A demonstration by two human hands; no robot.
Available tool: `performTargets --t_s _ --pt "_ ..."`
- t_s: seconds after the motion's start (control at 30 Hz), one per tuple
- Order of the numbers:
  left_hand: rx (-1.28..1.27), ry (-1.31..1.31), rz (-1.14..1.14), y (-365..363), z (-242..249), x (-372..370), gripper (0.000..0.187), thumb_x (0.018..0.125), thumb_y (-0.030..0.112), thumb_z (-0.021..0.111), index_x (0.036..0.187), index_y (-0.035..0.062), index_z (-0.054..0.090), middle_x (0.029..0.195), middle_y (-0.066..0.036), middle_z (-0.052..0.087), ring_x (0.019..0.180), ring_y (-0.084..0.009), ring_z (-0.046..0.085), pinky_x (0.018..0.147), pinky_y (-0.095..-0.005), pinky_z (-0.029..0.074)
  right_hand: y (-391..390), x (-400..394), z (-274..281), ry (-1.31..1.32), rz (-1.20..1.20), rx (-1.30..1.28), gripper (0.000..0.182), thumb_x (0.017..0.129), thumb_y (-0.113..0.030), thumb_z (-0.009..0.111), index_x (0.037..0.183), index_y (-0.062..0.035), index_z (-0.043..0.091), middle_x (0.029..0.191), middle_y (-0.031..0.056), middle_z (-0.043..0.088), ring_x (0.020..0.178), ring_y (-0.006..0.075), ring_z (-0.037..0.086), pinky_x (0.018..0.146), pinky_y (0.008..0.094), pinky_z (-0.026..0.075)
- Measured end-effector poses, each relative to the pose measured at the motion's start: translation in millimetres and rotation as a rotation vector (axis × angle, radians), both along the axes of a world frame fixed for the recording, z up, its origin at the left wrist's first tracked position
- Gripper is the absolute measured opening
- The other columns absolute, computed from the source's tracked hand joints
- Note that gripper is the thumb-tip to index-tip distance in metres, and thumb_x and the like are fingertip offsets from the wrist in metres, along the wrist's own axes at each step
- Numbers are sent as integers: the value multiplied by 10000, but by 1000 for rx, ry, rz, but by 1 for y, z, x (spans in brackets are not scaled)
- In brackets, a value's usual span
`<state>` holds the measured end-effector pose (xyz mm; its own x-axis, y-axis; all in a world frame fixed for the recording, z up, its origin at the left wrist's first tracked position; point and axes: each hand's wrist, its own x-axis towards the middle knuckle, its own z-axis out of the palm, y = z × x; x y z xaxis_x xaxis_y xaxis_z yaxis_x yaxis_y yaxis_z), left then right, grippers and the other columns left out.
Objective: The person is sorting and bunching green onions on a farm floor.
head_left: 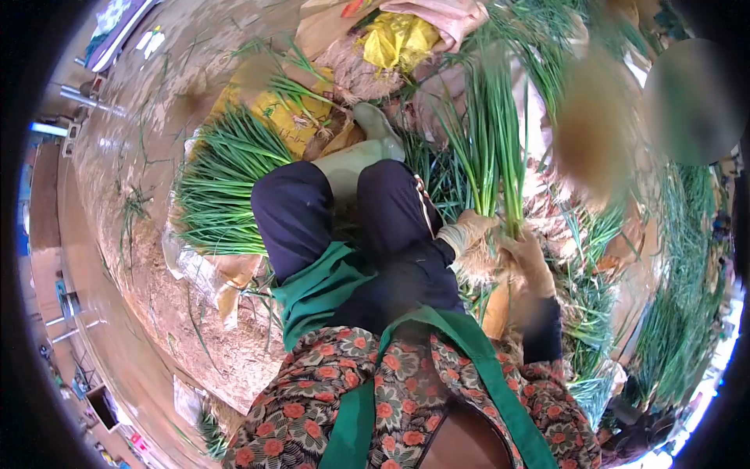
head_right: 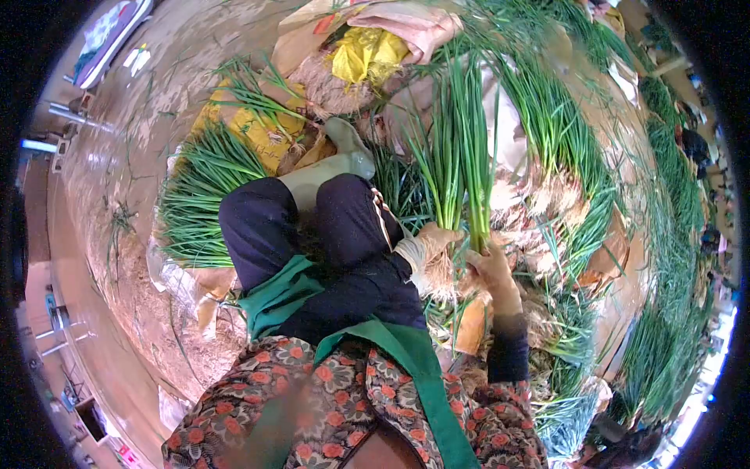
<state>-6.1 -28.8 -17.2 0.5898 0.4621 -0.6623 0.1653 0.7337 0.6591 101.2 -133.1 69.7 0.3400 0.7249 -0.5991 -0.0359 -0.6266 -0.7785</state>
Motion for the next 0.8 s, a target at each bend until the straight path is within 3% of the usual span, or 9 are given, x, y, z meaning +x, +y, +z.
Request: performTargets --t_s 0.13,0.27,0.33,0.4,0.47,0.57,0.67,0.77,0.8 --pt "-442 -274 226 6 0 -2 66 801 30 595 828 19 536 661 -97 544 550 -211 540 528 -410 510 -14 -1 62 -54 -163 239 408 780 -45 626 1172 0 524 785 -16 572 572 44 474 473 184 372" --pt "-405 -224 143 7 -17 14 121 827 139 604 794 34 553 617 -82 534 479 -187 493 418 -333 412 5 -38 143 32 -77 364 431 772 -44 634 1182 11 511 817 17 594 645 72 526 539 201 424" --pt "-388 -251 150 8 3 8 124 806 136 621 773 45 543 619 -66 537 500 -187 505 458 -342 433 39 -62 179 54 12 273 448 759 -43 639 1183 20 510 863 53 615 721 101 570 622 216 458" --pt "-374 -297 118 5 10 6 133 794 140 633 757 55 536 619 -52 537 513 -183 511 486 -343 445 90 -84 183 4 155 404 392 725 12 614 1111 6 551 1086 107 598 1027 223 558 872 381 439" --pt "-420 -355 94 4 12 -2 144 790 151 639 746 66 533 616 -40 534 517 -174 513 500 -337 447 156 -97 171 -232 470 757 387 780 -65 612 1151 -11 517 1126 92 567 1003 184 532 826 326 447" --pt "-512 -422 96 15 18 -11 159 785 169 649 730 81 528 612 -22 529 523 -161 514 522 -328 450 253 -134 168 277 377 806 518 777 -234 680 1182 18 478 1057 112 574 916 189 540 781 314 457" --pt "-618 -477 181 31 28 -18 175 780 187 659 714 97 524 607 -4 524 530 -148 516 544 -318 453 326 -112 85 -208 357 1086 566 748 -216 687 1205 27 458 1058 164 579 953 223 549 831 343 444" --pt "-695 -525 226 48 33 -19 192 775 204 669 698 113 519 603 14 518 536 -135 518 566 -309 456 269 -29 72 -605 329 984 519 764 -123 645 1231 12 465 1105 206 573 1047 267 539 902 360 416" --pt "-590 -623 79 60 25 -16 188 795 217 657 719 131 508 584 39 490 555 -120 510 599 -305 455 239 8 76 -692 359 818 506 775 -122 630 1235 12 465 1049 184 598 960 247 575 838 339 448"
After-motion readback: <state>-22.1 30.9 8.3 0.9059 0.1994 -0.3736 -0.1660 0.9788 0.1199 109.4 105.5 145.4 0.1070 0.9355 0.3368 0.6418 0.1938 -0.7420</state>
